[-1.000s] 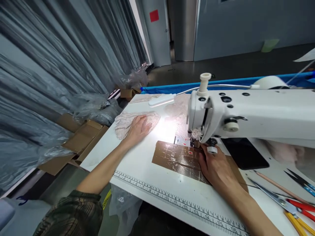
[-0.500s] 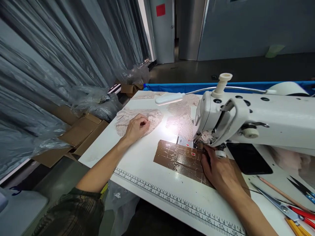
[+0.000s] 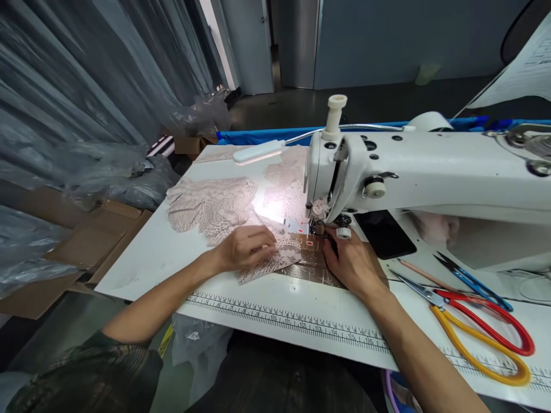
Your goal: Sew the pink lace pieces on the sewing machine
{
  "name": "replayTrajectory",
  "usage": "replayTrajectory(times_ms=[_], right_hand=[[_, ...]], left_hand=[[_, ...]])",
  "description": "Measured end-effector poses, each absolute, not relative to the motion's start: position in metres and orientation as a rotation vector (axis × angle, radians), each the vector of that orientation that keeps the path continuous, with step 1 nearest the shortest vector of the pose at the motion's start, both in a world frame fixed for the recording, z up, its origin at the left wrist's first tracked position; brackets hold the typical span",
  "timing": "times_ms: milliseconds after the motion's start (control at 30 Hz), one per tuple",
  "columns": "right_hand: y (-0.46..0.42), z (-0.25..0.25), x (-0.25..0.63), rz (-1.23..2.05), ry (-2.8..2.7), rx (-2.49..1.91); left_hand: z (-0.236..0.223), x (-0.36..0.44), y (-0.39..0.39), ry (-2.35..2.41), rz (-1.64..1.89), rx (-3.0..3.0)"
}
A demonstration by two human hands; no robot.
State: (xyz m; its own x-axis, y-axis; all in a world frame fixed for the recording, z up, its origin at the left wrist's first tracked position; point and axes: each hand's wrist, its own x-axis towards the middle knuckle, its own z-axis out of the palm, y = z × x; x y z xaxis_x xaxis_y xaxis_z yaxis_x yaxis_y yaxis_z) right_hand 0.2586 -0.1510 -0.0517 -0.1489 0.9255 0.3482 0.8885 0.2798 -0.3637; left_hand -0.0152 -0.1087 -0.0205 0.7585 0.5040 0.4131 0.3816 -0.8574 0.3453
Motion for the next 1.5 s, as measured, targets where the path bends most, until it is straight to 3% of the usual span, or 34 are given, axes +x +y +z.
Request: replayTrajectory(times_ms=[133, 267, 467, 967, 1233, 1367, 1500], right_hand=[[-0.153, -0.049, 0.257, 0.105, -1.979, -1.54], [-0.161, -0.043, 0.247, 0.154, -2.066, -1.202], [-0.169, -0.036, 0.224, 0.297, -2.418, -0.876], [-0.169, -0.03, 0.241, 0.32, -2.301, -1.231], [-0.176, -0.021, 0.238, 0.795, -2.156, -1.089], [-0.176, -0.019, 0.239, 0.847, -2.075, -1.161], [-0.175, -0.007, 0.232, 0.908, -2.086, -1.101]], left_hand=[[-0.014, -0.033, -0.094, 1.001, 0.709, 2.631], [-0.017, -0.039, -0.088, 0.919, 0.597, 2.659], [-0.023, -0.031, -0.088, 0.994, 0.698, 2.658], [-0.026, -0.032, -0.081, 1.535, 0.657, 2.689], [0.014, -0.069, -0.057, 1.988, 0.851, 2.75], [0.03, -0.064, -0.067, 1.86, 0.826, 2.761], [0.031, -0.015, -0.11, 1.234, 0.508, 2.383]])
